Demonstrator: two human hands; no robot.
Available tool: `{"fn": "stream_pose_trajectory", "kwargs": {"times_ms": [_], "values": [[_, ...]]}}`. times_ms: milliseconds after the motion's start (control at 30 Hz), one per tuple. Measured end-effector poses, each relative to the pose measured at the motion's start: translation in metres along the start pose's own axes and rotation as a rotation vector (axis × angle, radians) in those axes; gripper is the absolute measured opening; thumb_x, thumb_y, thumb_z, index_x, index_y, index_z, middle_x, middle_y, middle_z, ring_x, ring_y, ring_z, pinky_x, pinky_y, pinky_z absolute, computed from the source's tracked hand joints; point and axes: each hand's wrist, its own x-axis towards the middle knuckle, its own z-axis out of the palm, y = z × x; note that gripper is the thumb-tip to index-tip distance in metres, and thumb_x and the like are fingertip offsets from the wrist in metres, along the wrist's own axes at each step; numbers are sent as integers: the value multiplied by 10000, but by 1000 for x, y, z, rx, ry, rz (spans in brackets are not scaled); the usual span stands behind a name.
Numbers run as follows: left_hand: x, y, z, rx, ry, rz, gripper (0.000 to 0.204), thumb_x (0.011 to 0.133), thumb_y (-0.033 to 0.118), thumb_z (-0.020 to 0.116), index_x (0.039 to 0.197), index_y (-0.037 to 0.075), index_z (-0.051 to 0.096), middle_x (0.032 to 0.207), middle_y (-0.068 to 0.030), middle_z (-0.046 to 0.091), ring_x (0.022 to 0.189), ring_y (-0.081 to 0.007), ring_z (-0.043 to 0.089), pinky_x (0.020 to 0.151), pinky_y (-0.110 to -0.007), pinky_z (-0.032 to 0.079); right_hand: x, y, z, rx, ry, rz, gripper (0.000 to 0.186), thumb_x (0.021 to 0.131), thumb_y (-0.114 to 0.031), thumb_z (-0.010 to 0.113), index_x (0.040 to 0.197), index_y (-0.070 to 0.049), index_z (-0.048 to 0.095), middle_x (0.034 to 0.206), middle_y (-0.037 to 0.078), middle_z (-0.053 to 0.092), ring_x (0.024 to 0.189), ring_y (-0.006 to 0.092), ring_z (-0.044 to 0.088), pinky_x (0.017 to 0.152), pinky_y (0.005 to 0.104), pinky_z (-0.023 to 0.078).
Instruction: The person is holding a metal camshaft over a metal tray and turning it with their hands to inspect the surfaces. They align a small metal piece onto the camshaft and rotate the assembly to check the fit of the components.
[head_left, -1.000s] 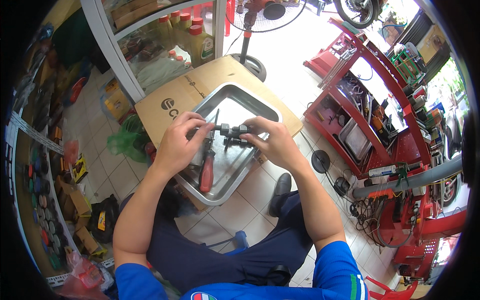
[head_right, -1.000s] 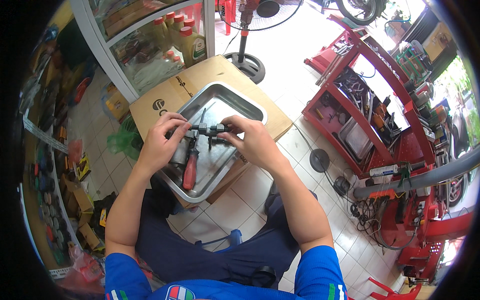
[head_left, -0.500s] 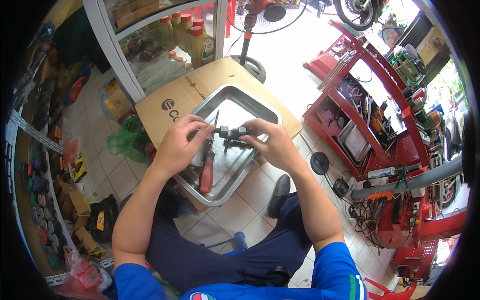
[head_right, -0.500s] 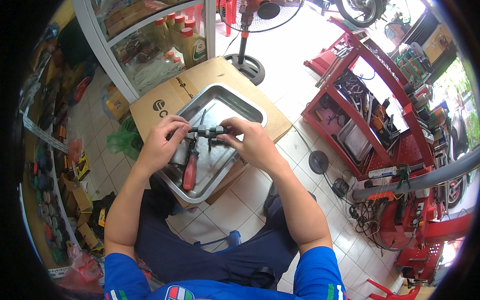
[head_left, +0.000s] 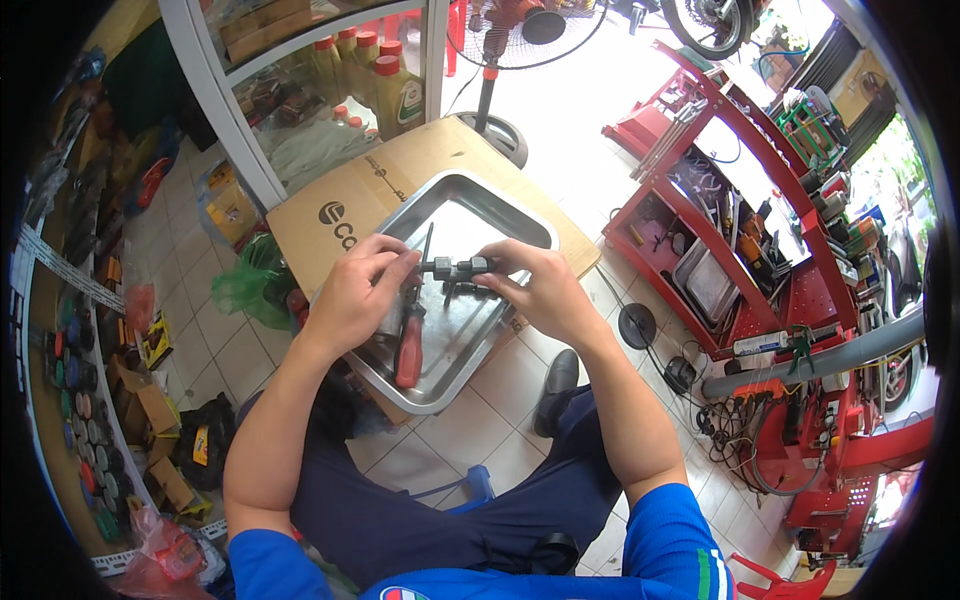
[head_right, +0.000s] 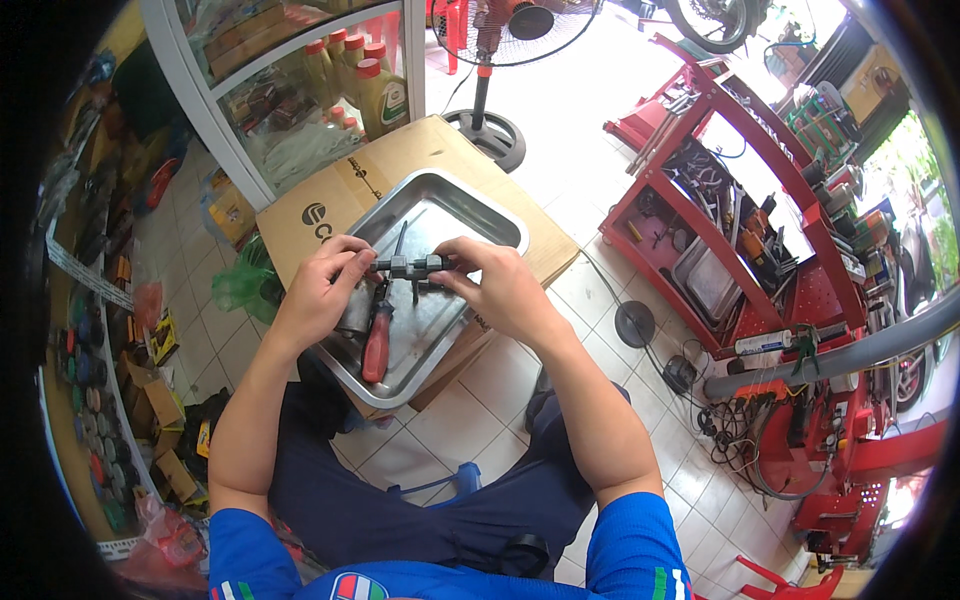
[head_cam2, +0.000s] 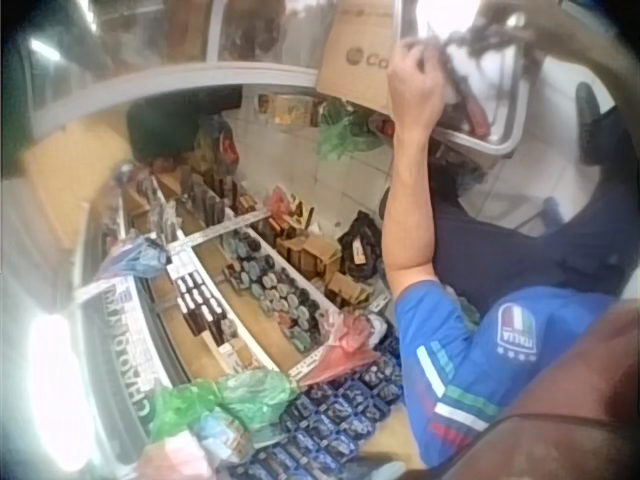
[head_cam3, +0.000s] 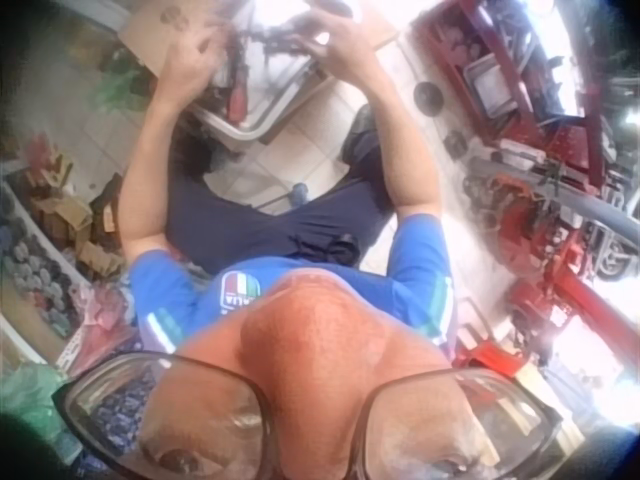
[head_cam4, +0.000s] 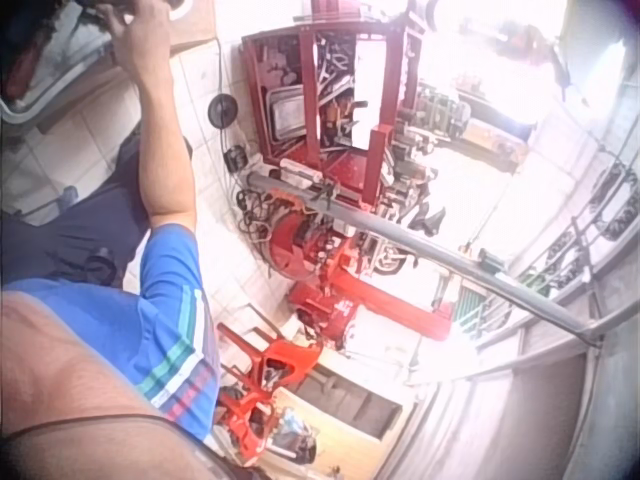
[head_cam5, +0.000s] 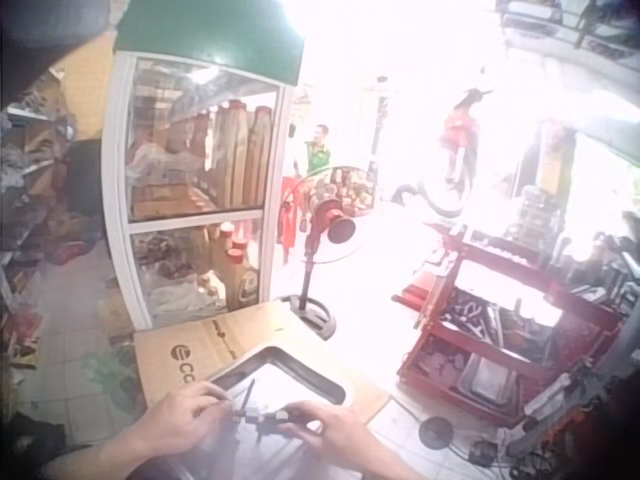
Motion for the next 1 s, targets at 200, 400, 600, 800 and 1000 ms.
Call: {"fn": "stream_pose_trajectory", "kwargs": {"times_ms": [200, 400, 600, 800, 1000], "values": [[-1, 7, 2, 9, 62, 167, 265, 967, 237, 738, 1107, 13, 719, 1124, -107, 685, 1030, -242, 671, 903, -343, 515, 0, 1, 0, 0, 9, 1, 308, 927, -169, 779, 1161, 2, 676, 1019, 172, 736, 974, 289, 754, 844, 382, 565], [-2, 14, 1, -21, 10, 38, 229, 979, 183, 723, 1135, 15, 717, 1145, -85, 676, 1092, -198, 641, 952, -320, 491, 0, 2, 1, 23, 22, -17, 304, 921, -163, 786, 1153, 2, 680, 1001, 169, 740, 959, 283, 755, 837, 375, 564], [-2, 7, 2, 32, 13, 65, 232, 1003, 198, 696, 1079, -19, 727, 1122, -102, 679, 1084, -210, 643, 979, -328, 485, -1, 4, 3, 8, 18, 41, 317, 920, -147, 790, 1201, -39, 693, 1007, 125, 762, 938, 224, 740, 865, 351, 560], [-2, 8, 2, 53, -3, 6, 313, 1052, 251, 628, 1113, -35, 739, 1157, -97, 672, 1110, -229, 628, 1004, -328, 468, -2, -1, 3, -21, 25, 68, 313, 925, -179, 793, 1190, -42, 699, 980, 124, 762, 930, 199, 720, 854, 343, 547], [-2, 6, 2, 32, -14, 28, 295, 1045, 240, 635, 1079, -36, 737, 1143, -98, 676, 1105, -232, 629, 1001, -339, 471, -1, -2, 3, -38, 36, 53, 313, 918, -157, 795, 1179, -17, 691, 975, 145, 756, 924, 229, 744, 836, 353, 566]]}}
